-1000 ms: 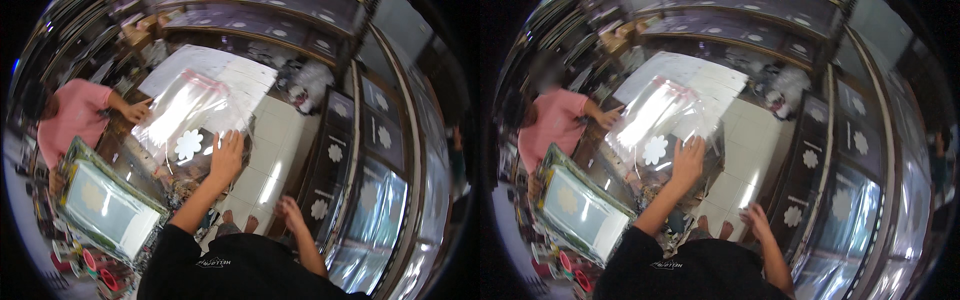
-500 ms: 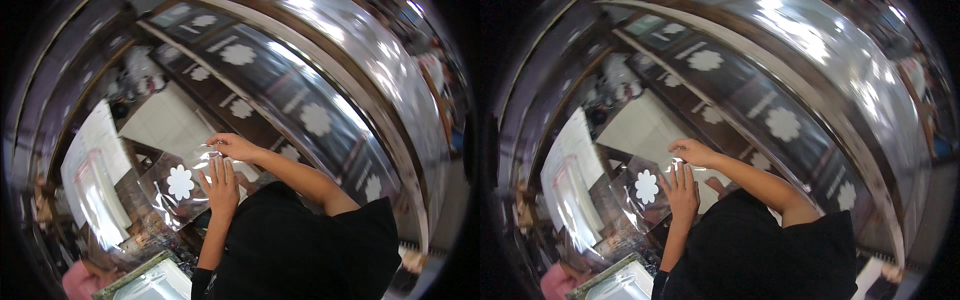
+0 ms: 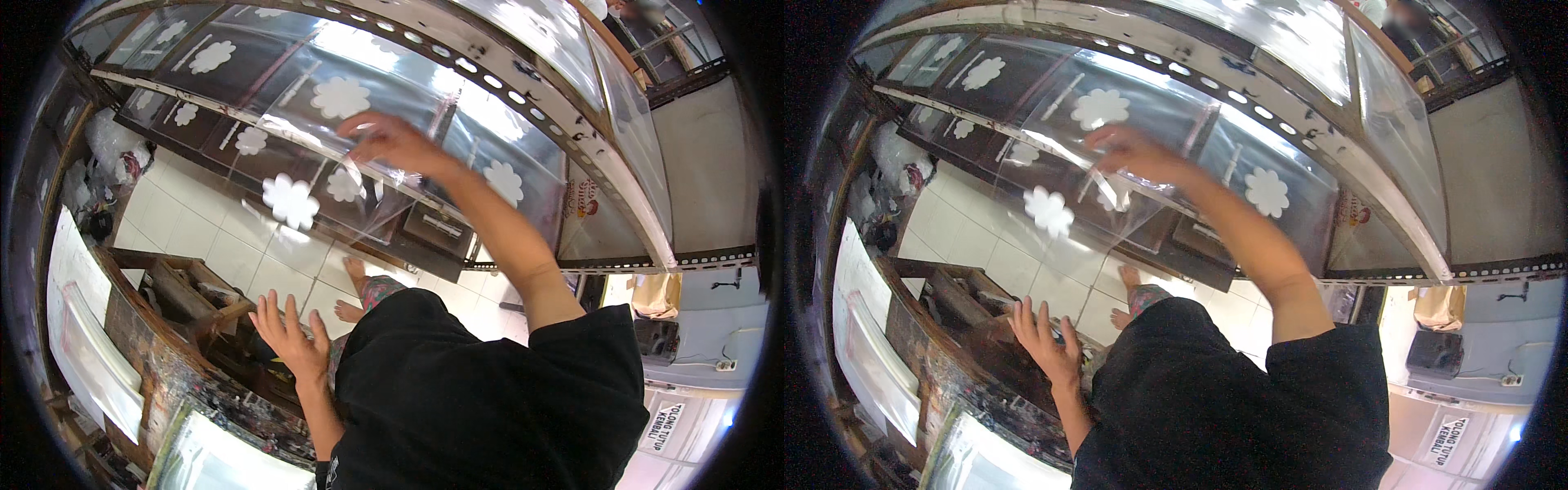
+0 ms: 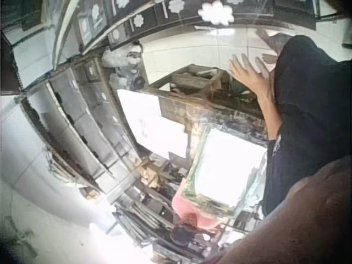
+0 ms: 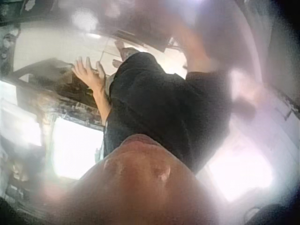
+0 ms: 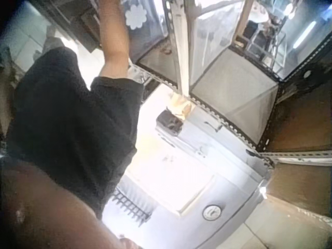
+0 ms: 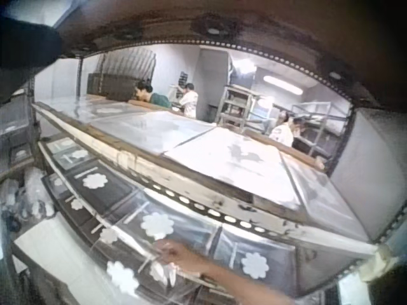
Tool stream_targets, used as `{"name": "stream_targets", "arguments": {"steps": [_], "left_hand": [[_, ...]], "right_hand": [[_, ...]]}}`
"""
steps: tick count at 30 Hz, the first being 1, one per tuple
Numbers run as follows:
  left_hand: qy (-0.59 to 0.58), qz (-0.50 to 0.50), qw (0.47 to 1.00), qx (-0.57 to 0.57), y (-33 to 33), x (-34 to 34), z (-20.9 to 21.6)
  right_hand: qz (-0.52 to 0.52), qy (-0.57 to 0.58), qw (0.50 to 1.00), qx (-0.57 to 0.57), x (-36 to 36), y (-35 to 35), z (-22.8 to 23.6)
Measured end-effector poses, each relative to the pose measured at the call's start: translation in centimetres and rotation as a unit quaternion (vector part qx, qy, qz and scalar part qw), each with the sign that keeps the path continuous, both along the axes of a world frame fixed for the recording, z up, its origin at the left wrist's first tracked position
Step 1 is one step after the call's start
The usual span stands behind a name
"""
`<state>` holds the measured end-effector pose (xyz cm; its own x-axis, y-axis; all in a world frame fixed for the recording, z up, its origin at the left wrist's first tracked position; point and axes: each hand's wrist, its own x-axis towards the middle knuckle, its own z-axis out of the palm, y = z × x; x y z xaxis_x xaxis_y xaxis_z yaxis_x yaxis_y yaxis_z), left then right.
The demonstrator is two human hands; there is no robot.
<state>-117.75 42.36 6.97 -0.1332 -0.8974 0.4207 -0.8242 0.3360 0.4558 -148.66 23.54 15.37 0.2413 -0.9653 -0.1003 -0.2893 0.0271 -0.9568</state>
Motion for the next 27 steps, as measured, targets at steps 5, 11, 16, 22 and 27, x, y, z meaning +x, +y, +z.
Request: {"name": "stream_targets", "arguments": {"steps": [5, 11, 16, 22, 27], "left_hand": [[0.007, 0.034, 0.994, 0.108, 3.5, -1.5, -4.5], [0.041, 0.027, 0.956, 0.289, 9.8, -4.8, -13.3], [0.081, 0.033, 0.892, 0.443, 16.8, -8.0, -20.8], [0.172, 0.135, 0.817, 0.533, 24.2, -11.8, -26.2], [0.181, 0.148, 0.811, 0.536, 26.1, -12.6, -27.6]], "right_hand": [[-0.157, -0.031, 0.987, 0.006, -16.1, 2.0, 2.2], [-0.316, -0.046, 0.948, 0.007, -33.6, 7.5, 0.3], [-0.409, -0.038, 0.912, 0.019, -45.3, 12.1, -4.3], [-0.474, -0.012, 0.879, 0.039, -54.1, 16.0, -8.2], [-0.498, 0.0, 0.865, 0.056, -58.1, 16.7, -10.2]]}}
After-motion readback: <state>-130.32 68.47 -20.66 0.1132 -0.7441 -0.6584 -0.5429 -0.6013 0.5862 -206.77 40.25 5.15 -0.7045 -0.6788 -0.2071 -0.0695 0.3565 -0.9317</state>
